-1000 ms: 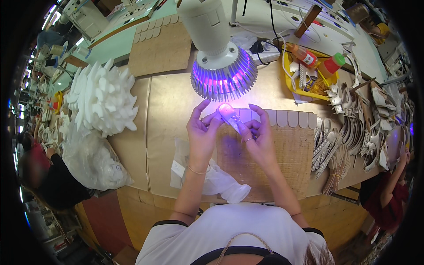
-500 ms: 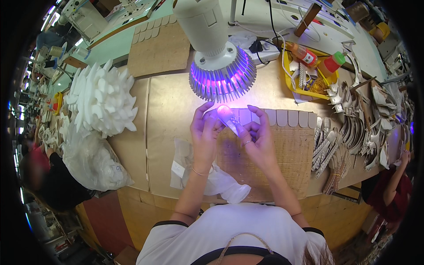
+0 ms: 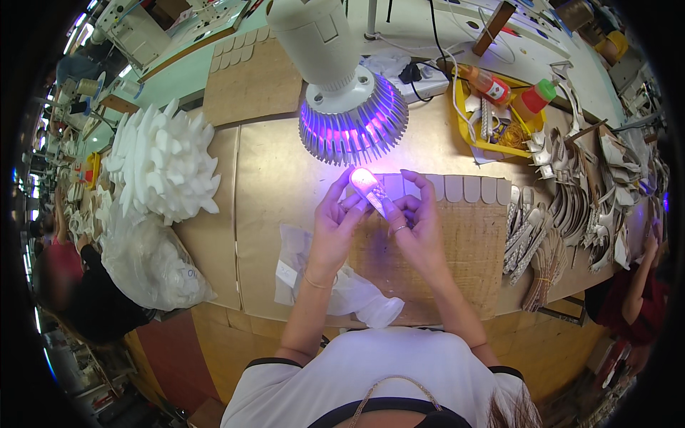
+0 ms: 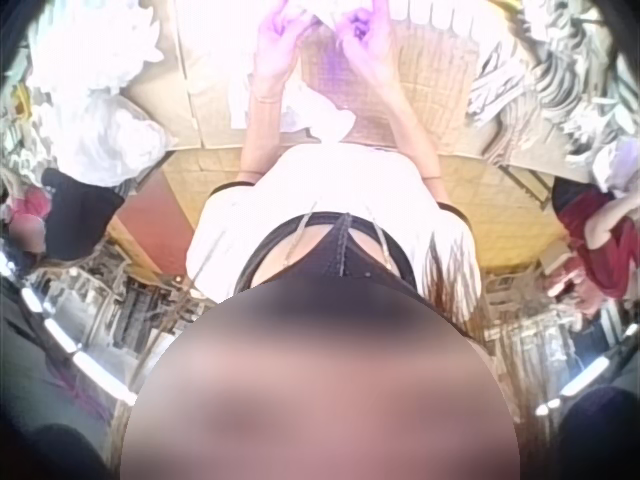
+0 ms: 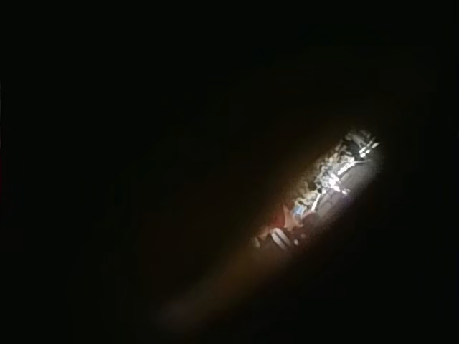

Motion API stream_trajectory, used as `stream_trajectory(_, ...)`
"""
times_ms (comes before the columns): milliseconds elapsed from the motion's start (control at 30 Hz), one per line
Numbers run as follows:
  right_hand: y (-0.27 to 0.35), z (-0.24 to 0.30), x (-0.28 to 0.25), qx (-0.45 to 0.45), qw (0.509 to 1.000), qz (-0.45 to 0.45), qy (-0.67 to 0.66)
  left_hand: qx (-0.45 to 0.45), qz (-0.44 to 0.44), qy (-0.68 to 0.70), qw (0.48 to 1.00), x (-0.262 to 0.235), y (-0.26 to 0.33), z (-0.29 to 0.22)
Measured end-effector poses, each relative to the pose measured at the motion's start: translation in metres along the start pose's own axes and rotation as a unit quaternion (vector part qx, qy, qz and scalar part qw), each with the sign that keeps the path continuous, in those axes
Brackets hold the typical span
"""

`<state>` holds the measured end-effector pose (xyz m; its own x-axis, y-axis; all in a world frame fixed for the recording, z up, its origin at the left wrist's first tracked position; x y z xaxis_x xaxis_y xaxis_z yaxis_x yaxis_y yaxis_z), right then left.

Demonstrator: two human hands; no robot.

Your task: The person assembles small decorative items by attaching braided strips to flat pieces using a UV lamp to cure adhesive. They handle multiple items, aligning and pressing them together, then curing under the lamp. The person also bundles finished items and interacts with a coworker who inspects the work.

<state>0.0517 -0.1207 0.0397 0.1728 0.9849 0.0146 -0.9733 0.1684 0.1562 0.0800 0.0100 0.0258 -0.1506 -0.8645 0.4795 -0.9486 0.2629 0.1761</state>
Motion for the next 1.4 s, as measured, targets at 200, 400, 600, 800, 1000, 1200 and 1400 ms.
stream_trajectory(200,0.000,0.001,0.000,-0.005,1.000,-0.001,0.007,0.054,-0.014,-0.097,0.994,-0.002,0.002,-0.008)
stream_trajectory(400,0.000,0.004,-0.001,-0.024,0.999,-0.005,0.039,0.100,-0.017,-0.192,0.976,0.000,0.005,-0.016)
stream_trajectory(600,0.002,0.009,-0.001,-0.050,0.996,-0.010,0.078,0.094,0.001,-0.283,0.955,0.000,0.004,-0.019)
stream_trajectory(800,0.003,0.007,0.002,-0.037,0.995,0.006,0.090,0.058,0.007,-0.131,0.990,-0.001,0.000,-0.018)
stream_trajectory(1000,0.004,0.012,-0.001,-0.060,0.994,-0.018,0.085,-0.002,0.009,-0.031,0.999,-0.004,0.001,-0.009)
stream_trajectory(1200,0.004,0.008,0.001,-0.044,0.994,0.001,0.105,-0.009,-0.033,-0.018,0.999,-0.012,-0.004,0.000)
stream_trajectory(1400,0.006,0.007,0.001,-0.049,0.992,-0.001,0.119,-0.029,-0.028,0.025,0.999,-0.015,-0.011,0.012)
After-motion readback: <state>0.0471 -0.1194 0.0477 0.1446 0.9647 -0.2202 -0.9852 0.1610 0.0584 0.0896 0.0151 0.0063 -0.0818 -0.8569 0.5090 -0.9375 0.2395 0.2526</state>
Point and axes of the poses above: each hand's wrist, its own y-axis away from the middle knuckle, its own x-axis out of the palm, z = x × y, the point moved 10 cm from there along -y, towards the middle knuckle, and after that the axes turned 2 degrees about x, right-handed, at the moved point
